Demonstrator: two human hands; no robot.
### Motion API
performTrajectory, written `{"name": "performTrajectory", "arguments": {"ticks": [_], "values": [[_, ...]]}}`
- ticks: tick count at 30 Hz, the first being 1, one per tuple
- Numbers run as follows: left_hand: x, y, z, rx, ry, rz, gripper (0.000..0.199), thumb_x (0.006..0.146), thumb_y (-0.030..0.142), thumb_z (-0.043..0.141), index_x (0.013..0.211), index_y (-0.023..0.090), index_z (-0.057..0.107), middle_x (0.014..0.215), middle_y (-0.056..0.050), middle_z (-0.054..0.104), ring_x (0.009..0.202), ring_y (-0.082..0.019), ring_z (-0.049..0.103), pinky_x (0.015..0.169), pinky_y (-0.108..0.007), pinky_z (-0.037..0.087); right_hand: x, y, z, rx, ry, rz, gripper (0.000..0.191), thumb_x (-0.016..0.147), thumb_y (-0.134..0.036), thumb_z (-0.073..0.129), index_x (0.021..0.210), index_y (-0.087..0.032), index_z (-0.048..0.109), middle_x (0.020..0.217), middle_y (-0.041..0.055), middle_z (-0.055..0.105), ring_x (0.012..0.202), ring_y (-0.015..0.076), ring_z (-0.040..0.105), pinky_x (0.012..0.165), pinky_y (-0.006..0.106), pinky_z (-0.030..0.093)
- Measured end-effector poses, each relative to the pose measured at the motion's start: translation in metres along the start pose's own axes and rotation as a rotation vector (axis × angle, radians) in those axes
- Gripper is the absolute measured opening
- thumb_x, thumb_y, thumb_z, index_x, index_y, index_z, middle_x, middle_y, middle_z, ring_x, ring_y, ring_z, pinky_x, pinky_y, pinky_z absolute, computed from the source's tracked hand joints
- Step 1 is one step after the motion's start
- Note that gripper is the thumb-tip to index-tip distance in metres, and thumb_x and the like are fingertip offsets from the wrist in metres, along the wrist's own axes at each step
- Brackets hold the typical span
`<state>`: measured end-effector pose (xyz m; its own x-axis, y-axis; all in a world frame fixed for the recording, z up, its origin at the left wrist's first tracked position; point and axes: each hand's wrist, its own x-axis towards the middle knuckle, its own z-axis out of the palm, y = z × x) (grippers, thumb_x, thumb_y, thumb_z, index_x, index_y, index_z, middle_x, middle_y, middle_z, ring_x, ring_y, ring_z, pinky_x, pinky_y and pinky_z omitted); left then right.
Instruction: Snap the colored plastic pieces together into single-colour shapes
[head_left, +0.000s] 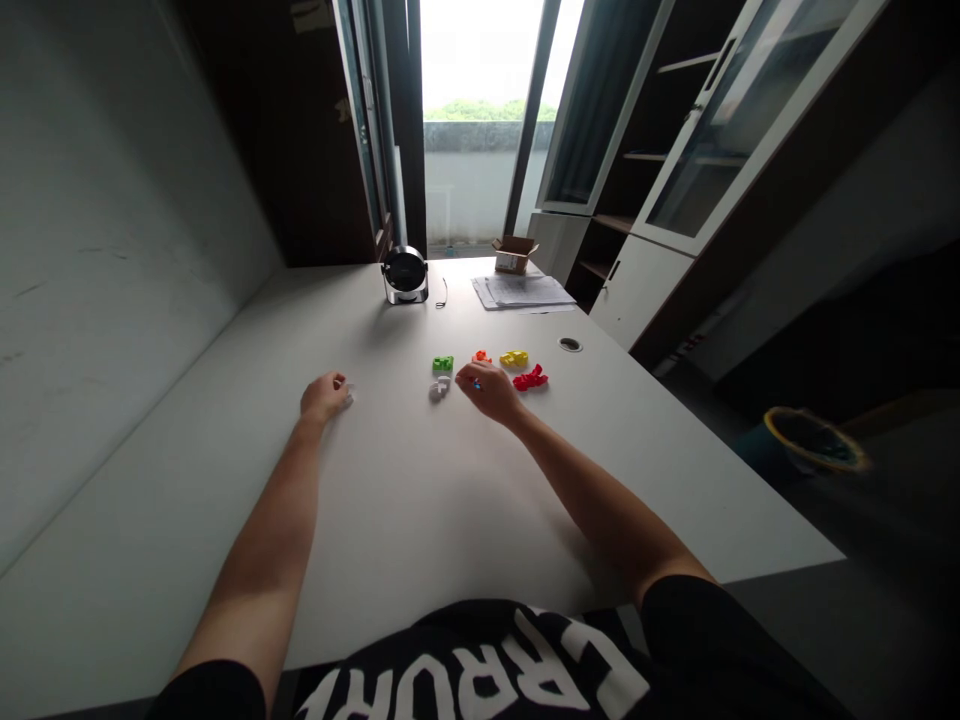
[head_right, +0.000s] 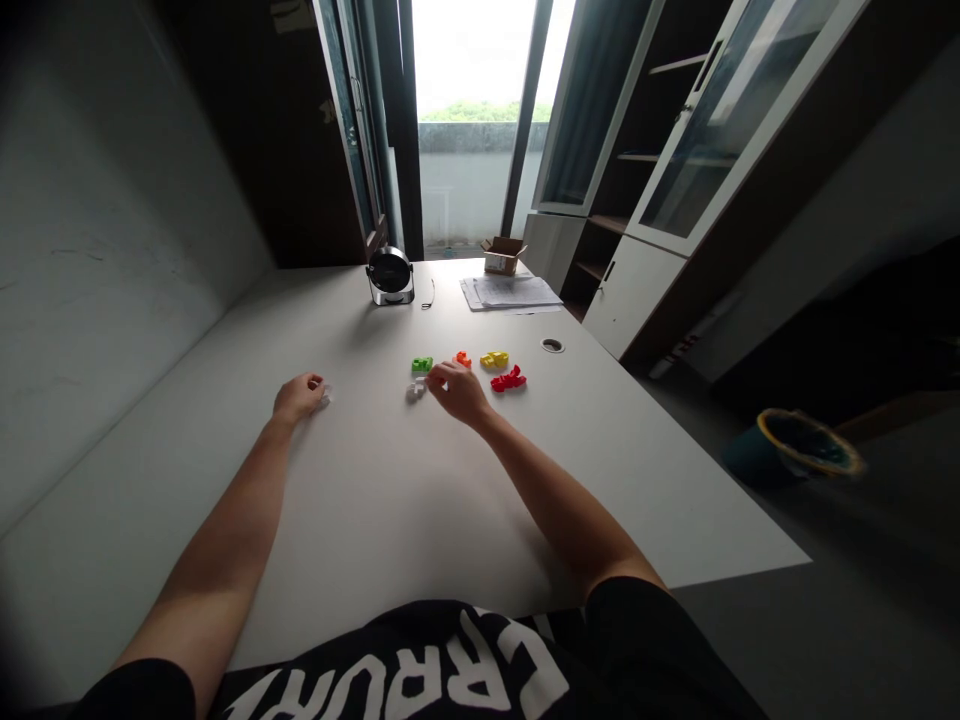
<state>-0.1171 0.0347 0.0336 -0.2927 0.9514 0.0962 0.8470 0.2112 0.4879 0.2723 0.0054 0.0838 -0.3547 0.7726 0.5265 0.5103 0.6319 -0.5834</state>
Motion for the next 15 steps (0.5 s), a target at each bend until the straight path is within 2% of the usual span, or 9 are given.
{"name": "performTrajectory", "arguments": {"ticks": [4,8,12,15], "values": [[-0.006,0.021,0.006,-0.138,0.070,0.093,0.024,0.086,0.032,0.061,0.106,0.022,0.066,0.102,-0.008,0.074,0.087,-0.022,0.068,0.079,-0.030,0.049,-0.014,-0.010,0.041,0.112,-0.129,-0.032,0.015,0.093,-0.027,0.058,0.083,-0.022,0.069,0.083,0.0019,0.067,0.074,0.0159,0.059,0.070,0.027,0.043],[-0.021,0.054,0.018,-0.364,-0.034,0.239,0.025,0.085,0.026,0.056,0.110,0.021,0.060,0.108,-0.006,0.071,0.074,-0.015,0.071,0.074,-0.027,0.050,-0.026,-0.001,0.069,0.135,-0.181,0.002,0.015,0.090,-0.024,0.060,0.078,-0.021,0.068,0.075,-0.0012,0.065,0.067,0.0132,0.055,0.066,0.025,0.040],[-0.043,0.085,0.035,-0.401,-0.178,0.395,0.024,0.081,0.023,0.059,0.104,0.022,0.059,0.091,-0.002,0.071,0.065,-0.015,0.068,0.066,-0.026,0.047,-0.029,0.011,0.076,0.095,-0.152,0.075,0.017,0.089,-0.025,0.061,0.073,-0.020,0.064,0.069,-0.0031,0.061,0.062,0.0115,0.049,0.062,0.024,0.035],[-0.058,0.101,0.047,-0.335,-0.184,0.460,0.021,0.077,0.021,0.062,0.098,0.022,0.060,0.078,0.001,0.068,0.065,-0.015,0.064,0.063,-0.026,0.045,-0.029,0.015,0.074,0.081,-0.092,0.114,0.020,0.090,-0.030,0.060,0.074,-0.019,0.063,0.068,-0.0031,0.060,0.060,0.0112,0.047,0.060,0.024,0.032]]}}
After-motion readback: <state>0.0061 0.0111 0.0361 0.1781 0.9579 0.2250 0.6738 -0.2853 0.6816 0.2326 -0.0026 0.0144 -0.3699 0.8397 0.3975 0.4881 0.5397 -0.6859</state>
